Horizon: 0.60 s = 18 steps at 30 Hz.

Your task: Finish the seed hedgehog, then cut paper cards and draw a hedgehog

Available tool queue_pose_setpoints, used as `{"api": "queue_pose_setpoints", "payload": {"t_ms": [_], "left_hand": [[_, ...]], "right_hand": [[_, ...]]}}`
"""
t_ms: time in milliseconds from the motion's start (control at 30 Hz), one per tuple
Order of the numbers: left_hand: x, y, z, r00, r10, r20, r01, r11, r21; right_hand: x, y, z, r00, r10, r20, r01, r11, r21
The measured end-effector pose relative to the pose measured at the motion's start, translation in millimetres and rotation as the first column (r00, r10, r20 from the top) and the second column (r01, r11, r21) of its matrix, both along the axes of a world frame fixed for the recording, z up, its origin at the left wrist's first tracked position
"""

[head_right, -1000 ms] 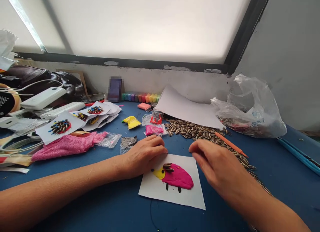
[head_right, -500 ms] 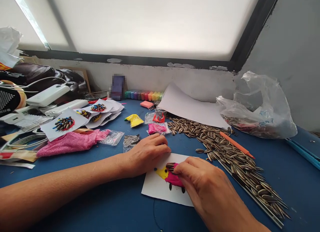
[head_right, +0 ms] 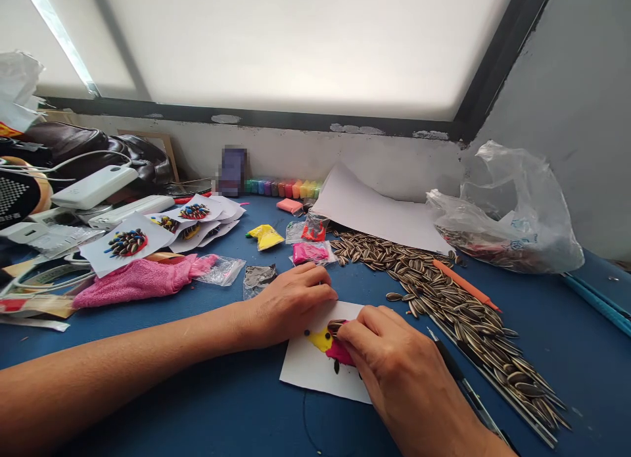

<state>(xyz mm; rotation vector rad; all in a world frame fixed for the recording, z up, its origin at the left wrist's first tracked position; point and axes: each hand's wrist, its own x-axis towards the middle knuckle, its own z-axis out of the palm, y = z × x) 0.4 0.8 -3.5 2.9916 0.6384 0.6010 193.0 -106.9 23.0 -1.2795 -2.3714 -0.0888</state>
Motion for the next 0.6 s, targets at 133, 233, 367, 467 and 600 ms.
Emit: {"api": "queue_pose_setpoints", "payload": {"t_ms": [133,233,367,467,600], "left_hand": [[-0.2,0.4,-1.7,1.000,-0.002,0.011,0.002,1.000,0.005],[-0.2,0.4,-3.0,1.000,-0.005,0.020,0.005,1.000,0.014],[-0.3,0.2,-2.9,0.999,-0.013,0.030,0.012,1.000,0.017],[-0.5,-0.4,-1.0,1.000,-0.004,0.014,0.004,1.000,0.007],[-0.7,-1.4,1.3,1.000,0.002,-0.003,-0.002,1.000,-0.008]], "right_hand": [[-0.5,0.7,0.0,1.000,0.009,-0.002,-0.009,1.000,0.024],[-0.7,1.0,1.5,1.000,0.009,0.008,-0.009,1.000,0.026],[-1.1,1.1,2.9,0.999,0.004,0.040,-0.006,0.999,0.046],[-1.5,1.3,3.2,0.997,0.003,0.072,-0.008,0.998,0.062],[-2.5,1.1,3.7,0.995,-0.004,0.101,-0.003,0.998,0.070]]}}
